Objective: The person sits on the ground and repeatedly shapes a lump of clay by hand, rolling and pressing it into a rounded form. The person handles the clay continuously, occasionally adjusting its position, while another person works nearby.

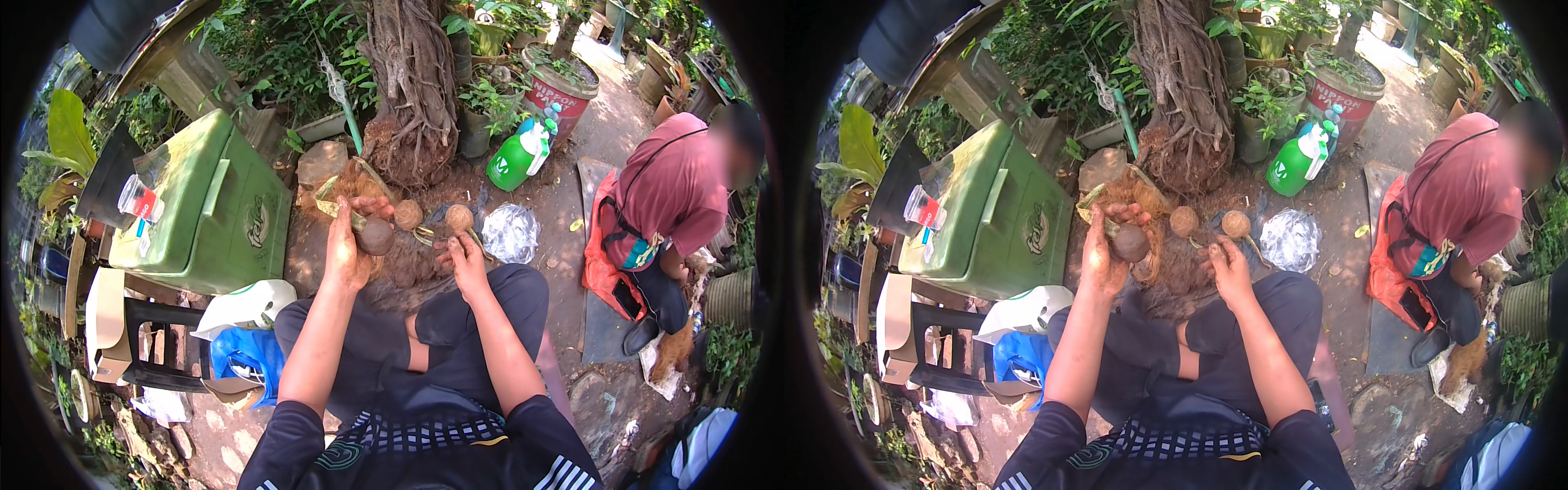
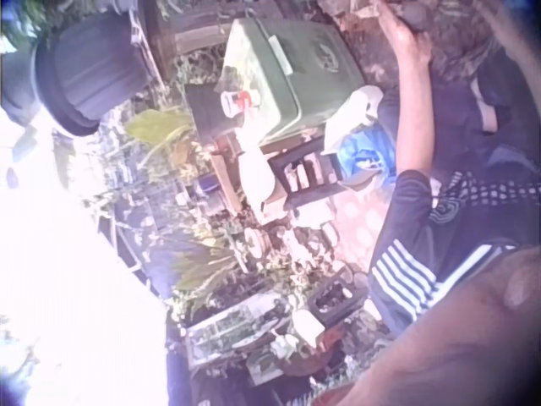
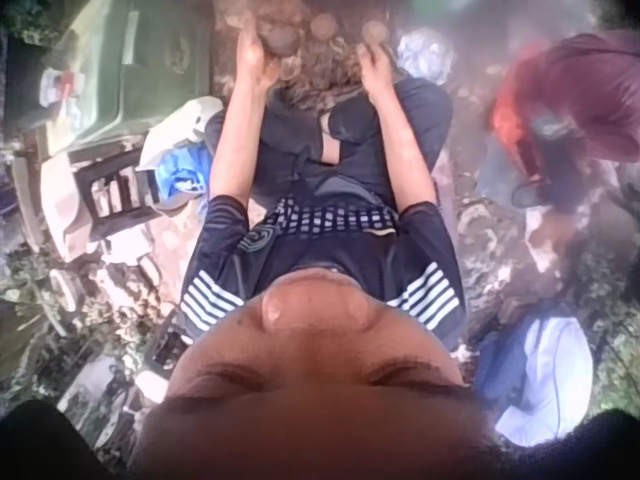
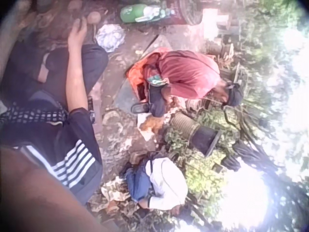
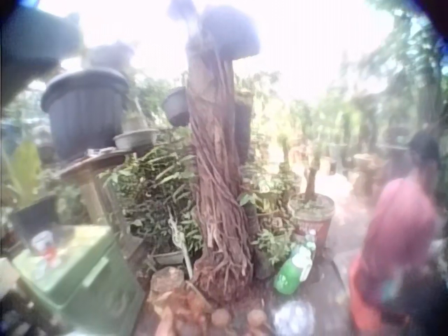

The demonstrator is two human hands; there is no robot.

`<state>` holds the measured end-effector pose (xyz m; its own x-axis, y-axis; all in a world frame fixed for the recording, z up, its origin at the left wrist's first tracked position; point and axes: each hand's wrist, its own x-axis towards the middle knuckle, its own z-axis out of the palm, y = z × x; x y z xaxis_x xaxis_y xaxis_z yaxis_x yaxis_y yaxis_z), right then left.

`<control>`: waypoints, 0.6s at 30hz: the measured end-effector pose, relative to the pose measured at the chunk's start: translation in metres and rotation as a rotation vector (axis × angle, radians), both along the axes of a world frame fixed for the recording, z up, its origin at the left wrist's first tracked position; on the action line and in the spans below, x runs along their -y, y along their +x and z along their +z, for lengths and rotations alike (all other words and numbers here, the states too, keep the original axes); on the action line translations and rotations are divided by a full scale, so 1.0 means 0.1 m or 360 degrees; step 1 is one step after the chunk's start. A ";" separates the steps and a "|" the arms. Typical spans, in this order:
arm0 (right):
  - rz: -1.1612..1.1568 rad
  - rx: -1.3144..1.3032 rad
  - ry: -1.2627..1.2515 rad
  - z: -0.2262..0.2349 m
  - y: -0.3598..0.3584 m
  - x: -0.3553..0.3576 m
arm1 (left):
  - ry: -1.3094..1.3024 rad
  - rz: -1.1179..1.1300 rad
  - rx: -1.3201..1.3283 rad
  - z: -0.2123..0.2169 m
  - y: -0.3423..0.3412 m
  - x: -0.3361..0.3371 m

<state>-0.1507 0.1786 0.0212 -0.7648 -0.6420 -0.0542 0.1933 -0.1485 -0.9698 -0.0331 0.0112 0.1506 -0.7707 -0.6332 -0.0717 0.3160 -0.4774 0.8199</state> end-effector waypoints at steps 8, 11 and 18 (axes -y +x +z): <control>0.0030 -0.0018 -0.0221 0.18 0.07 -0.03 | -0.0965 -0.0129 0.0617 -0.10 0.02 0.00; 0.0076 -0.0064 -0.0241 0.20 0.10 -0.04 | -0.0972 -0.0130 0.0582 -0.09 0.05 0.03; 0.0060 -0.0776 0.0052 0.49 0.20 -0.05 | -0.0169 -0.0223 0.0386 -0.04 0.11 0.04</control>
<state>-0.1308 0.1838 0.0705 -0.6821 -0.6738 0.2841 -0.2799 -0.1184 -0.9527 -0.0226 0.0067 0.1468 -0.8196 -0.5357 -0.2033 0.0422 -0.4103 0.9110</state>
